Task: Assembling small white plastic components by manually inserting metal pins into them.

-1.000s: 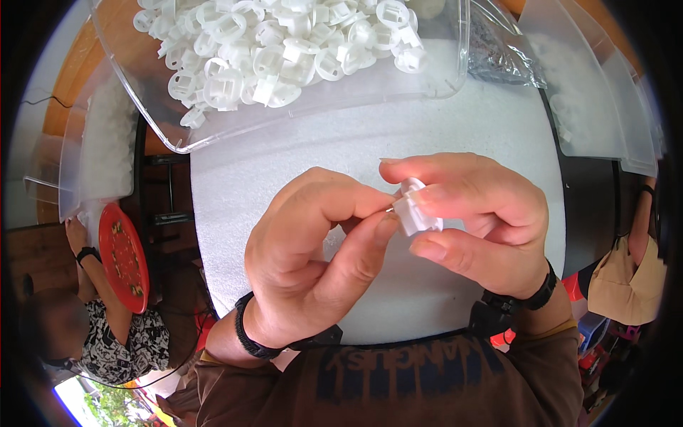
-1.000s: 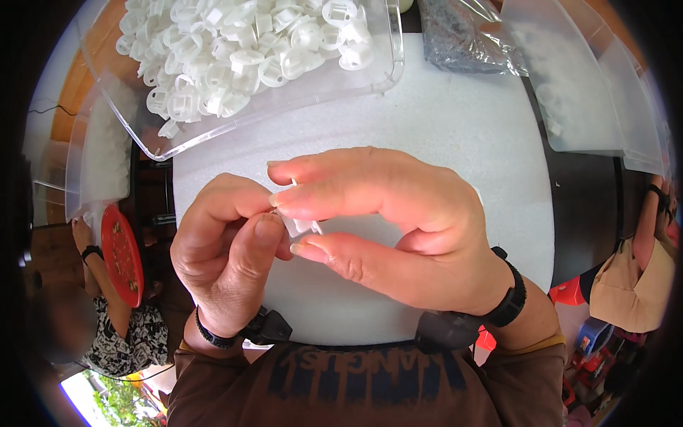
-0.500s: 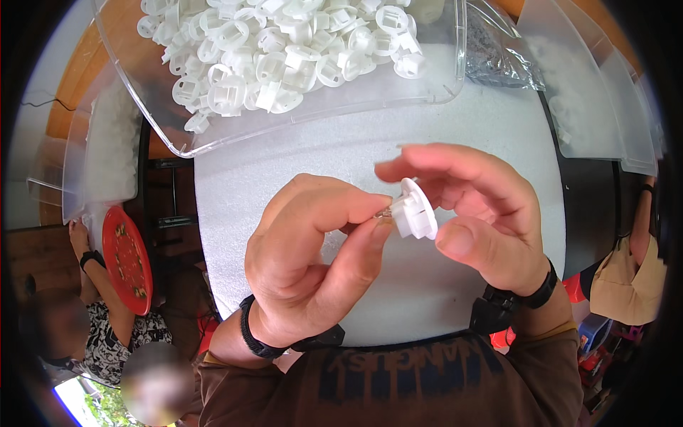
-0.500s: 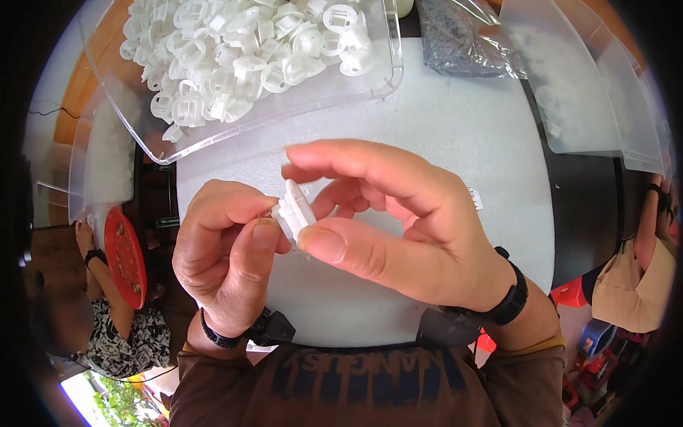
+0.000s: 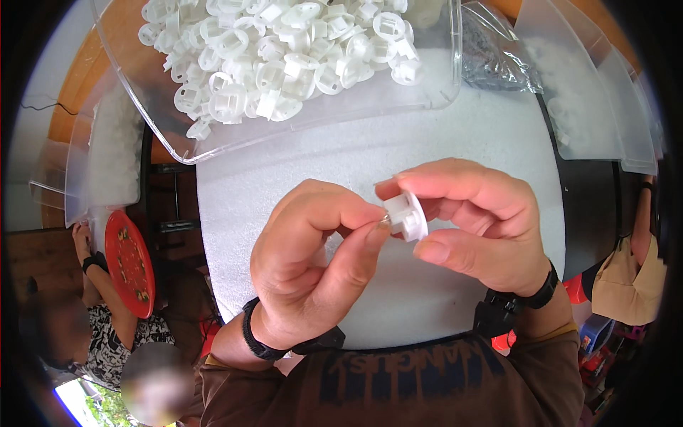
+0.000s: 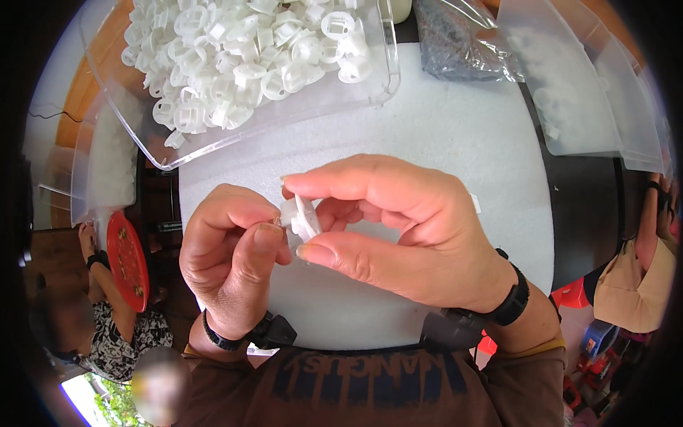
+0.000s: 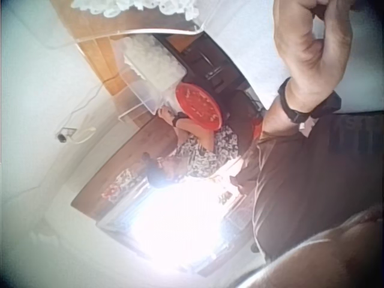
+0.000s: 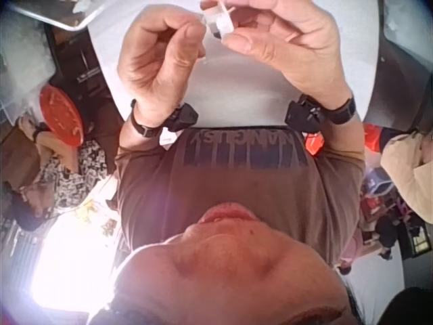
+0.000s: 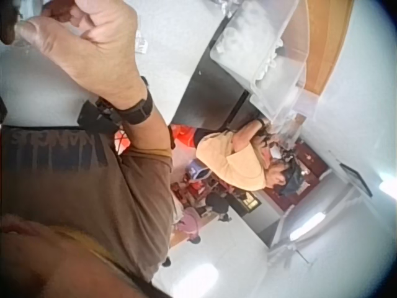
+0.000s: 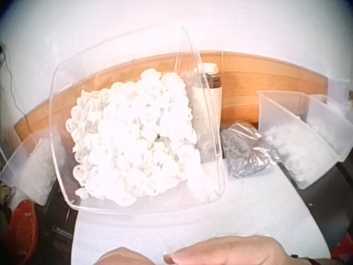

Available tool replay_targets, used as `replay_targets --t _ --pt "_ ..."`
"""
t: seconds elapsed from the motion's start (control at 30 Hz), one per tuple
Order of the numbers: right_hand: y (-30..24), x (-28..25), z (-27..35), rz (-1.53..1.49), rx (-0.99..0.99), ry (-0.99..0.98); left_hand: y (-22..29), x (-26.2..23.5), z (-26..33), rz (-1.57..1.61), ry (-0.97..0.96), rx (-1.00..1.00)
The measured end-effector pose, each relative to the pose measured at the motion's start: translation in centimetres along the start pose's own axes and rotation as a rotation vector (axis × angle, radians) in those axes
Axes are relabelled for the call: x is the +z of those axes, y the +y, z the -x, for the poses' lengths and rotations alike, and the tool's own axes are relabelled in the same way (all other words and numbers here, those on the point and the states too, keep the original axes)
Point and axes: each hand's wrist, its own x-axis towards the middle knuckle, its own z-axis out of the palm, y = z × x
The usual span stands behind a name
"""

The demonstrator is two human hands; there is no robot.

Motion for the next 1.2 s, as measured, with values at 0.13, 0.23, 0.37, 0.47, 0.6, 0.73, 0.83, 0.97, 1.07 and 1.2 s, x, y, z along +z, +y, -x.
replay_targets --t 0.13,0.23,0.37,0.47,0.6,0.73,0.83,0.97,1.07,1.2 --pt "0.2 0.7 0.1 -0.114 0.011 0.027 1.2 0.7 0.2 0.052 0.069 -0.097" --pt "-0.2 1.1 0.3 -0.118 -0.052 0.049 1.3 1.0 0.3 0.106 0.136 -0.136" --pt "-2.2 0.8 1.6 0.175 -0.084 0.15 0.9 1.2 0.4 0.173 0.131 -0.169" --pt "-5.1 -0.8 4.1 0.671 -0.121 0.24 1.3 0.9 0.5 0.141 0.134 -0.18" --pt "-7.3 -5.2 9.6 1.243 0.024 0.577 1.9 1.3 0.7 -0.021 0.091 -0.092" --pt "-7.5 -9.3 15.2 1.292 0.139 0.84 1.6 1.8 0.7 -0.063 0.009 -0.085" --pt "-7.3 -11.0 17.5 1.47 0.271 0.86 0.8 2.3 0.4 -0.057 -0.003 -0.175" --pt "-6.0 -12.5 19.0 1.472 0.307 0.799 1.6 3.1 0.6 0.063 0.005 -0.29" --pt "-5.0 -13.0 19.7 1.479 0.275 0.811 2.2 3.5 0.8 0.032 -0.02 -0.288" --pt "-5.9 -11.5 19.5 1.427 0.287 0.81 3.1 3.5 1.4 -0.141 -0.094 -0.183"
